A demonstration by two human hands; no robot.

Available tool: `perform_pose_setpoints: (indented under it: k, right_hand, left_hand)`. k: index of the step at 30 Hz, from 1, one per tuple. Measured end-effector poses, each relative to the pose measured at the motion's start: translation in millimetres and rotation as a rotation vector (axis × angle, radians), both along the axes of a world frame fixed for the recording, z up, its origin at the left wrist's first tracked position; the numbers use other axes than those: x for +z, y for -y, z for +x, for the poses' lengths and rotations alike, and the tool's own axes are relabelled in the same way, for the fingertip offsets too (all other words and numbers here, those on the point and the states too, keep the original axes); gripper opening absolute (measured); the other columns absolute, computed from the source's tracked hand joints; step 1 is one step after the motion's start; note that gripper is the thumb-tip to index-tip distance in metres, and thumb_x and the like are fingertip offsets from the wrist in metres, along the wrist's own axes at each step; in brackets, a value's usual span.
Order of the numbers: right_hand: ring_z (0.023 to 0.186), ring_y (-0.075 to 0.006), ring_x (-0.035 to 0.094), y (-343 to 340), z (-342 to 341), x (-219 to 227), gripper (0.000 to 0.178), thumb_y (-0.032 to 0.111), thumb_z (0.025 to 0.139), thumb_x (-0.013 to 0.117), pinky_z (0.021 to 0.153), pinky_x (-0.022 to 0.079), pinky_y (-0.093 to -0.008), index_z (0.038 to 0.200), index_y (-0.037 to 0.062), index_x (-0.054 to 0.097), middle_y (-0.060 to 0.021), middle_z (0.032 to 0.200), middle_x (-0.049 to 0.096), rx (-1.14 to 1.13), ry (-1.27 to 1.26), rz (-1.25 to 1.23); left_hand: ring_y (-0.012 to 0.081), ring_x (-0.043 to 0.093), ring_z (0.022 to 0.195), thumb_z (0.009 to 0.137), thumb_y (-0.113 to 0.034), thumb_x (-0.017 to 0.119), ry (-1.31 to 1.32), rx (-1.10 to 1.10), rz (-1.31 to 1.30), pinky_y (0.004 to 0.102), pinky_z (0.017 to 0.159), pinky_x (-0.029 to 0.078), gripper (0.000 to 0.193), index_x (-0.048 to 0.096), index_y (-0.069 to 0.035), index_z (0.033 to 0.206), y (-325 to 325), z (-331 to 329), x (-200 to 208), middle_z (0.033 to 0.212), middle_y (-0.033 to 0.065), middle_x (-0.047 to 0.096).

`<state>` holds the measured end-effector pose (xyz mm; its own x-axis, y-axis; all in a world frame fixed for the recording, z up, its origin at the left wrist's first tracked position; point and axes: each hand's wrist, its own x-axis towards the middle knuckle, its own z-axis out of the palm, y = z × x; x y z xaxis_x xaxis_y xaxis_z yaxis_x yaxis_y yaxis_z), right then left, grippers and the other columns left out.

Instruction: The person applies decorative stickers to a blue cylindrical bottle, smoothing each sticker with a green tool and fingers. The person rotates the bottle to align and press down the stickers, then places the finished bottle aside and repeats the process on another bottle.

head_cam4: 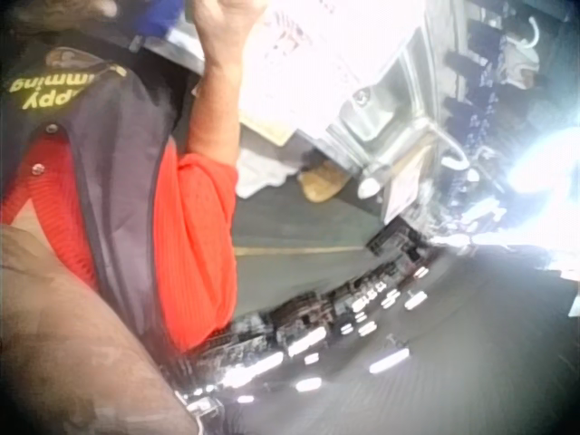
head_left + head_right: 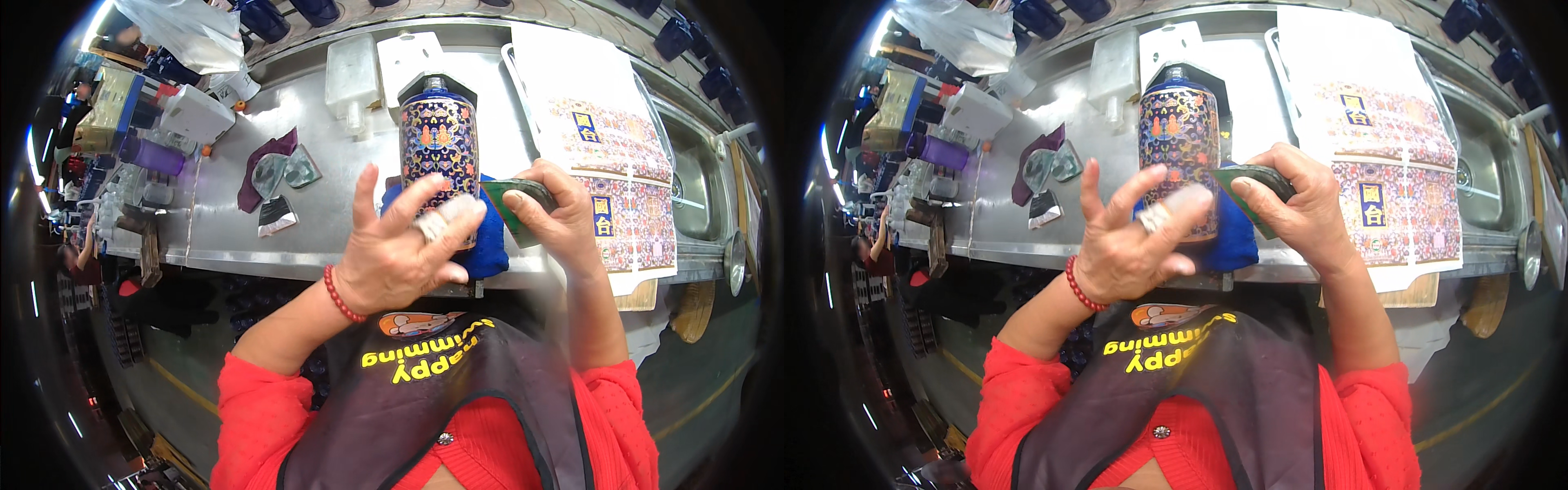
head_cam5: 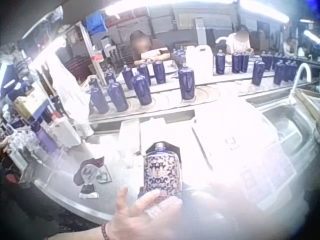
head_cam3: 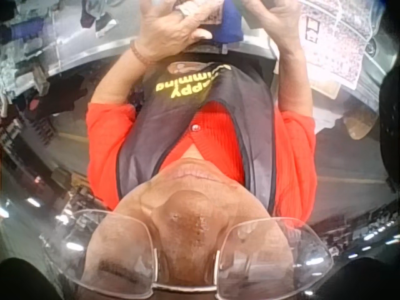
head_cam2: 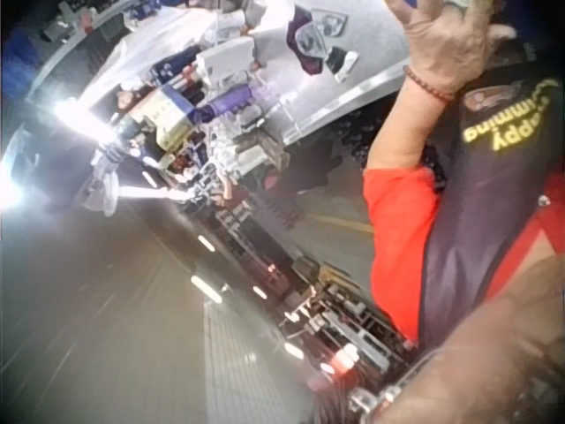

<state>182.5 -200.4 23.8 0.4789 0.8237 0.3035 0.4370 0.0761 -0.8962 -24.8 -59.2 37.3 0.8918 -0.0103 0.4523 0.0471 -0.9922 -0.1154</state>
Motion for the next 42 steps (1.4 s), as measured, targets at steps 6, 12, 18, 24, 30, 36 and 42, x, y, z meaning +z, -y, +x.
perform_pose_setpoints:
  k: [6,12,18,24,30,36,42]
  right_hand:
    - [0.068,-0.0123,0.056,9.7,2.0,-1.5,0.019,0.014,0.087,0.078,0.062,0.045,-0.0277,0.092,-0.0013,0.069,-0.0065,0.076,0.060,-0.022,-0.020,0.005]
    - [0.068,-0.0130,0.056,13.8,3.5,-1.3,0.019,0.014,0.088,0.078,0.062,0.045,-0.0281,0.092,-0.0015,0.069,-0.0068,0.077,0.061,0.004,-0.019,-0.003]
    - [0.067,-0.0135,0.057,10.7,-0.1,-7.6,0.019,0.015,0.087,0.079,0.062,0.045,-0.0284,0.092,-0.0011,0.069,-0.0072,0.077,0.063,-0.007,0.004,0.018]
    - [0.068,-0.0135,0.059,9.3,-1.3,-1.9,0.019,0.015,0.087,0.079,0.063,0.047,-0.0283,0.094,-0.0003,0.070,-0.0075,0.078,0.064,0.008,-0.019,-0.033]
    - [0.067,-0.0122,0.058,3.0,0.3,-0.5,0.017,0.013,0.090,0.075,0.061,0.047,-0.0281,0.097,-0.0002,0.065,-0.0058,0.077,0.061,0.126,0.102,-0.022]
    - [0.070,-0.0288,0.065,-58.5,22.2,38.7,0.019,0.009,0.085,0.070,0.064,0.051,-0.0375,0.100,0.0013,0.062,-0.0146,0.079,0.064,0.397,0.355,-0.017]
    - [0.077,-0.0271,0.059,-93.8,19.7,67.9,0.021,0.014,0.081,0.077,0.072,0.045,-0.0403,0.097,0.0099,0.064,-0.0075,0.083,0.058,0.111,0.884,0.063]
  left_hand:
    - [0.0217,0.053,0.123,0.105,-0.058,0.036,0.022,0.013,0.035,0.0648,0.122,0.006,0.057,0.069,-0.019,0.129,-0.8,-5.6,1.8,0.112,-0.0037,0.074]
    - [0.0219,0.054,0.118,0.104,-0.057,0.038,0.010,0.071,0.030,0.0636,0.123,0.008,0.057,0.069,-0.018,0.130,-1.5,-15.3,5.3,0.115,-0.0036,0.074]
    - [0.0221,0.054,0.119,0.102,-0.056,0.044,0.023,-0.006,0.062,0.0653,0.122,0.007,0.053,0.067,-0.019,0.133,5.5,-9.1,3.6,0.112,-0.0041,0.072]
    - [0.0231,0.053,0.119,0.102,-0.055,0.044,0.009,0.109,0.012,0.0628,0.122,0.004,0.053,0.066,-0.019,0.134,-6.3,-6.9,4.5,0.119,-0.0035,0.072]
    - [0.0222,0.050,0.133,0.104,-0.057,0.040,0.058,-0.013,0.020,0.0624,0.123,0.007,0.052,0.071,-0.022,0.128,-2.6,-15.2,-8.9,0.119,-0.0049,0.073]
    - [0.0305,0.053,0.127,0.106,-0.050,0.041,0.184,0.036,-0.323,0.0601,0.121,0.012,0.055,0.066,-0.009,0.133,-28.6,-11.0,-22.8,0.127,0.0037,0.070]
    - [0.0330,0.053,0.125,0.107,-0.046,0.042,0.325,0.100,-0.503,0.0596,0.119,0.018,0.054,0.064,-0.005,0.133,-61.2,12.7,-24.6,0.127,0.0106,0.069]
